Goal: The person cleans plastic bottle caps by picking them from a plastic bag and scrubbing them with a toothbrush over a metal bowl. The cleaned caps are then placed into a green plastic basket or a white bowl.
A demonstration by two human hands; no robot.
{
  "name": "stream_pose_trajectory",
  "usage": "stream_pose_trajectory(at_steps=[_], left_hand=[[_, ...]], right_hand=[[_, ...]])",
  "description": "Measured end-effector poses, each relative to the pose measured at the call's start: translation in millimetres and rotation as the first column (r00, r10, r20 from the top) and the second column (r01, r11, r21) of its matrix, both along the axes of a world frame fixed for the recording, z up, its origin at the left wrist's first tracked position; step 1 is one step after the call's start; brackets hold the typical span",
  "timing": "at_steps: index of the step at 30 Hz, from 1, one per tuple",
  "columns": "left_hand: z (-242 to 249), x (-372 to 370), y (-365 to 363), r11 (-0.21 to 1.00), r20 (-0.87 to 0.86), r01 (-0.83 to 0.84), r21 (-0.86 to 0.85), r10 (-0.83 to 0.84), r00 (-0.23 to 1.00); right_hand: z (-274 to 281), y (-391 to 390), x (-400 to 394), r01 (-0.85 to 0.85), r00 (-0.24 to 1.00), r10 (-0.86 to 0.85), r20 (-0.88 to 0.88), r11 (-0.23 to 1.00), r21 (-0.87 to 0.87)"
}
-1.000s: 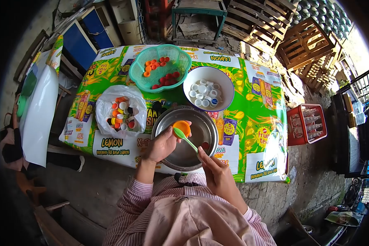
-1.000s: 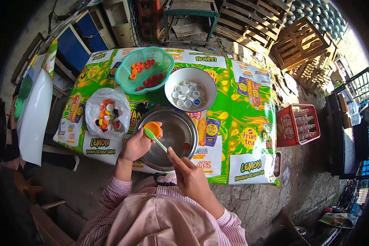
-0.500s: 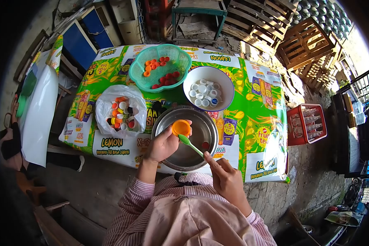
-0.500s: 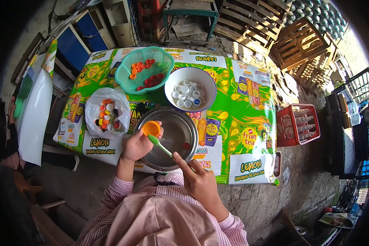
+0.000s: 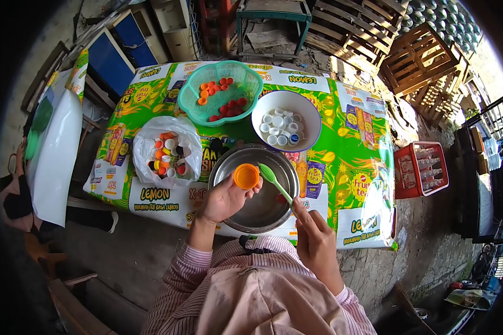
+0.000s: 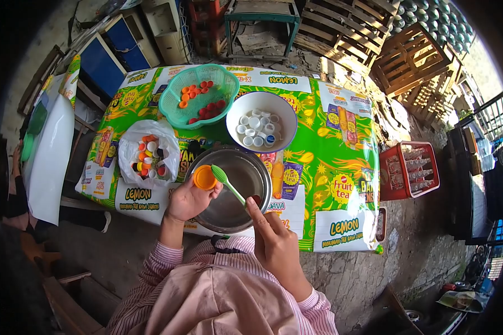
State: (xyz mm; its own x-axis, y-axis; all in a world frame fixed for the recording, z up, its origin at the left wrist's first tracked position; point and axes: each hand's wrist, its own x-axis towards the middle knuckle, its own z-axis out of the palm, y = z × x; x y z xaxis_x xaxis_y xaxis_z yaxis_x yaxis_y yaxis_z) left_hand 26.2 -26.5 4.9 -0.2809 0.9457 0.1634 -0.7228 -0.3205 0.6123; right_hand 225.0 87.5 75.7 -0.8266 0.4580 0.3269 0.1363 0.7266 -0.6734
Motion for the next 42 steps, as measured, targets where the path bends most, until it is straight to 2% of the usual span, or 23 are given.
stream_pose_trajectory(at_steps=[7, 9, 12, 14, 17, 20, 27, 29, 32, 33, 38, 40, 42], left_hand=[[3.0, -0.2, -0.7, 0.999, -0.033, -0.027, -0.021, 0.026, 0.999], [4.8, 0.1, 0.4, 0.999, -0.030, -0.036, -0.029, 0.035, 0.999], [5.9, -0.5, 1.9, 0.999, -0.066, 0.007, 0.045, -0.004, 0.998], [4.9, 0.6, 1.5, 0.999, -0.087, -0.038, -0.021, 0.036, 0.996], [0.8, -1.4, 3.9, 1.000, -0.060, 0.008, -0.001, -0.008, 0.998], [-0.7, -1.6, 2.9, 0.999, -0.058, -0.019, -0.027, 0.017, 0.998], [0.5, -2.8, 5.5, 1.000, -0.092, -0.020, -0.011, 0.019, 0.996], [8.1, -2.3, 3.6, 0.984, -0.140, -0.107, -0.141, 0.088, 0.986], [3.4, 4.3, 2.0, 0.974, -0.101, -0.093, -0.208, 0.073, 0.992], [-3.2, 2.2, 2.9, 0.987, -0.097, -0.056, -0.149, 0.042, 0.994], [-10.2, -2.2, -0.3, 0.992, -0.089, -0.046, -0.117, 0.035, 0.995], [-2.3, -1.8, -1.4, 0.993, -0.094, -0.058, -0.103, 0.048, 0.994], [3.6, -0.6, -1.7, 0.987, -0.078, -0.083, -0.138, 0.073, 0.994]], right_hand=[[1.4, -6.8, -5.0, 0.006, 1.000, -0.006, -0.002, 1.000, -0.016], [0.5, -10.4, -5.8, -0.116, 0.993, 0.115, 0.027, 0.993, 0.025], [-6.6, -13.8, -11.6, -0.159, 0.985, 0.156, 0.078, 0.986, 0.039], [-12.4, -13.2, -18.3, -0.150, 0.986, 0.146, 0.079, 0.987, 0.057], [-13.5, -12.8, -22.3, -0.121, 0.992, 0.121, 0.025, 0.993, 0.011], [-9.6, -8.0, -16.0, -0.090, 0.996, 0.089, -0.015, 0.996, -0.021], [-17.6, -3.4, -13.5, -0.129, 0.988, 0.129, 0.087, 0.992, -0.007], [-20.4, -3.7, -21.3, -0.142, 0.989, 0.144, 0.043, 0.988, -0.060], [-18.1, -1.5, -28.3, -0.106, 0.994, 0.108, 0.022, 0.992, -0.071], [-19.5, -0.3, -28.5, -0.106, 0.994, 0.107, 0.022, 0.992, -0.071], [-21.3, 6.3, -18.9, 0.024, 0.999, -0.022, 0.032, 0.999, -0.042], [-23.4, 3.5, -15.5, 0.013, 1.000, -0.014, -0.019, 0.998, -0.059], [-23.6, -0.4, -12.3, -0.087, 0.996, 0.089, 0.014, 0.993, -0.077]])
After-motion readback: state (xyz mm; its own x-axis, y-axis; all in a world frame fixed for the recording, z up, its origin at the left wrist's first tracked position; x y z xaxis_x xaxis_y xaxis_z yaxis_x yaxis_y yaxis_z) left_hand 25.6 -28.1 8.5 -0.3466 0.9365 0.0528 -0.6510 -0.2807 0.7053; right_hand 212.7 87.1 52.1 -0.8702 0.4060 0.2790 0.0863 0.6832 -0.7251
